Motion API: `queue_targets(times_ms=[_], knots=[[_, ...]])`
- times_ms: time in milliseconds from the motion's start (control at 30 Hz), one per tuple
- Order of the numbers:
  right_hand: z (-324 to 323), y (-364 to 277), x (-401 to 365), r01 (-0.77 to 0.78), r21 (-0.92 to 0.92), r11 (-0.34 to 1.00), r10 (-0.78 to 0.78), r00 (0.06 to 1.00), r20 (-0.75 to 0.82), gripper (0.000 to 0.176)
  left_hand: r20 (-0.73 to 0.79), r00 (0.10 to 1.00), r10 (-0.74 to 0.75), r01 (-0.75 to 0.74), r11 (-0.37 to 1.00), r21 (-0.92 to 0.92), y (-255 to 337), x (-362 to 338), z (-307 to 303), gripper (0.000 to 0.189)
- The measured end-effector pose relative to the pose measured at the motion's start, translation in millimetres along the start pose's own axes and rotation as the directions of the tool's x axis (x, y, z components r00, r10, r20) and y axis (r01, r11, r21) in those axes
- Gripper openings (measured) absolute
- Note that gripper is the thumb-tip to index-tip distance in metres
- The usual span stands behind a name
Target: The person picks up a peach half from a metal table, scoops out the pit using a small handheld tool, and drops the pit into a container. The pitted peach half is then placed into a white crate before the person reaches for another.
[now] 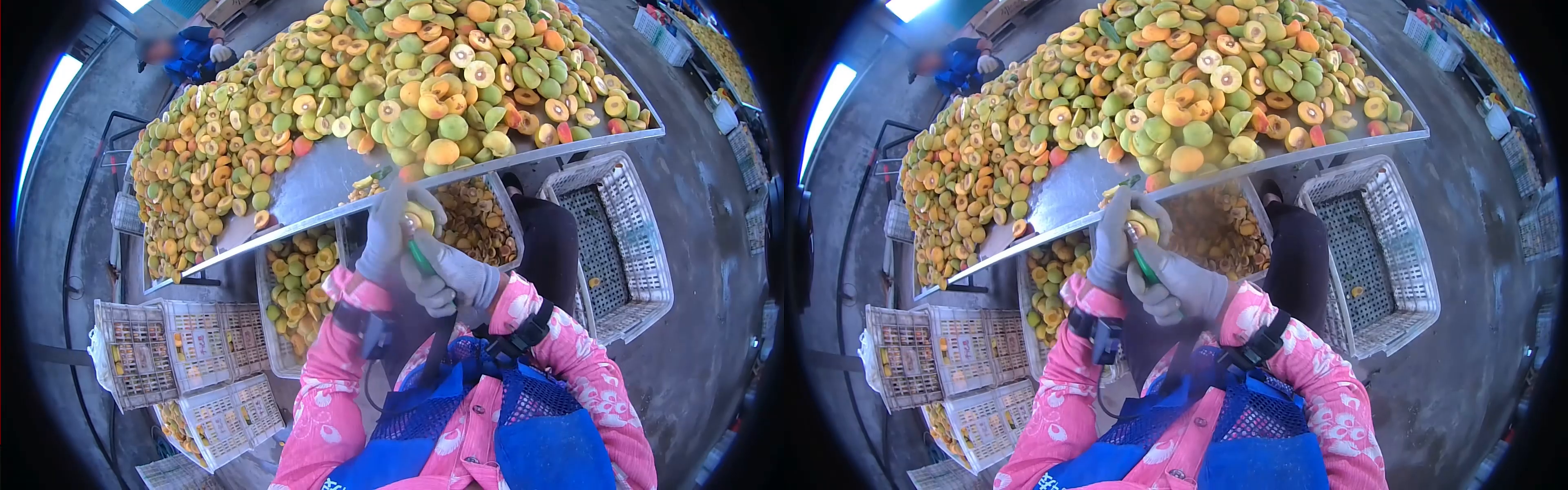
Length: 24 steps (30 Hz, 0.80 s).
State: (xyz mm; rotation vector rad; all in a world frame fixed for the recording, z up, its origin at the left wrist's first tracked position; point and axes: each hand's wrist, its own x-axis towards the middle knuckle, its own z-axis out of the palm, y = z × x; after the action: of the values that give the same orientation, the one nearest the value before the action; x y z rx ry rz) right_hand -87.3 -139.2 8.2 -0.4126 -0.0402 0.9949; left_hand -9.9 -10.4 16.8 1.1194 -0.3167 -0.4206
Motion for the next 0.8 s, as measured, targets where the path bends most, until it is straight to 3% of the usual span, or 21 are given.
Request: queue_targets(times_ms=[67,100,133,167,200,267,300,333,367,400,433,467,500,533,567,600,667,700,733,767,800], knots=[[3.2,-1.9,2.3,-0.033,-0.007,0.999,0.031,0.982,-0.188,0.060,-0.057,0.998,-0.020,0.020,1.000,0.003,-1.5,-3.3,2.6,0.048],[-3.3,-4.9,3.2,-0.024,-0.006,1.000,0.023,0.982,-0.188,0.060,-0.101,0.994,-0.042,0.043,0.999,0.007,-2.2,-0.5,4.8,0.048],[-15.5,-4.2,2.6,-0.040,0.048,0.998,0.042,0.998,-0.040,0.059,-0.102,0.994,-0.049,0.050,0.999,0.003,-8.7,1.6,4.6,0.048],[-22.9,-0.9,2.0,-0.070,0.104,0.992,0.059,0.992,0.109,0.059,-0.168,0.981,0.101,-0.068,0.979,0.191,-17.7,2.1,2.3,0.049],[-24.5,-0.3,4.1,-0.076,0.107,0.991,0.064,0.992,0.109,0.059,-0.198,0.944,0.263,-0.172,0.907,0.384,-21.5,3.3,0.1,0.050],[-24.9,-3.2,10.5,-0.002,0.007,1.000,0.003,0.999,-0.052,0.058,-0.243,0.952,0.186,-0.084,0.922,0.378,-23.2,2.9,-8.9,0.044],[-14.6,-8.1,8.1,0.047,-0.336,0.941,-0.130,0.965,-0.229,0.058,-0.425,0.902,0.080,-0.041,0.994,0.098,-36.2,1.8,-22.8,0.040],[-19.3,-9.6,11.1,0.047,-0.336,0.941,-0.129,0.965,-0.227,0.058,-0.559,0.826,-0.076,-0.042,0.980,-0.195,-53.0,0.3,-40.1,0.036],[-31.2,-9.0,16.2,0.003,-0.488,0.873,-0.196,0.917,-0.346,0.060,-0.641,0.737,0.217,-0.107,0.973,0.207,-75.9,-2.9,-66.7,0.037],[-49.4,-10.7,22.7,-0.063,-0.622,0.780,-0.286,0.849,-0.445,0.061,-0.718,0.602,0.350,0.012,0.895,0.446,-69.8,-8.2,-74.4,0.036],[-97.7,-6.1,33.0,-0.096,-0.840,0.533,-0.473,0.790,-0.390,0.061,-0.853,0.449,0.265,-0.164,0.963,0.213,-47.5,-13.2,-71.5,0.032],[-129.0,-7.8,33.6,-0.370,-0.915,0.159,-0.524,0.754,-0.396,0.058,-0.846,0.367,0.387,-0.080,0.919,0.386,-27.3,-30.0,-78.3,0.034],[-147.7,-11.5,34.9,-0.580,-0.783,-0.226,-0.587,0.722,-0.366,0.054,-0.689,0.282,0.668,0.058,0.705,0.707,-30.3,-49.0,-123.6,0.029],[-154.9,-18.2,39.0,-0.574,-0.788,-0.222,-0.595,0.720,-0.356,0.054,-0.694,0.129,0.709,0.229,0.660,0.716,-18.3,-63.5,-146.7,0.024],[-161.0,-21.3,42.5,-0.609,-0.779,-0.150,-0.704,0.619,-0.348,0.052,-0.541,0.125,0.831,0.495,0.421,0.761,-4.2,-79.6,-158.2,0.020],[-161.9,-23.3,46.5,-0.634,-0.770,-0.075,-0.789,0.510,-0.343,0.050,-0.543,0.119,0.832,0.505,0.420,0.754,-2.0,-75.8,-160.5,0.020],[-162.3,-22.3,57.8,-0.620,-0.770,-0.151,-0.805,0.529,-0.268,0.047,-0.316,0.298,0.901,0.429,0.170,0.887,3.1,-57.6,-168.8,0.017],[-165.0,-18.2,60.7,-0.573,-0.803,-0.161,-0.807,0.545,-0.227,0.046,-0.426,0.304,0.852,0.336,0.323,0.885,-2.4,-26.8,-147.9,0.018],[-168.4,-16.9,61.7,-0.526,-0.832,-0.176,-0.811,0.556,-0.180,0.044,-0.392,0.459,0.797,0.323,0.261,0.910,-7.1,-2.7,-140.0,0.025],[-159.1,-18.9,55.1,-0.530,-0.836,-0.144,-0.794,0.566,-0.222,0.038,-0.542,0.557,0.629,0.194,0.536,0.821,-21.6,27.8,-146.3,0.030],[-153.3,-20.0,48.3,-0.535,-0.833,-0.144,-0.796,0.563,-0.224,0.038,-0.389,0.695,0.605,0.129,0.427,0.895,-71.4,61.6,-220.3,0.037]])
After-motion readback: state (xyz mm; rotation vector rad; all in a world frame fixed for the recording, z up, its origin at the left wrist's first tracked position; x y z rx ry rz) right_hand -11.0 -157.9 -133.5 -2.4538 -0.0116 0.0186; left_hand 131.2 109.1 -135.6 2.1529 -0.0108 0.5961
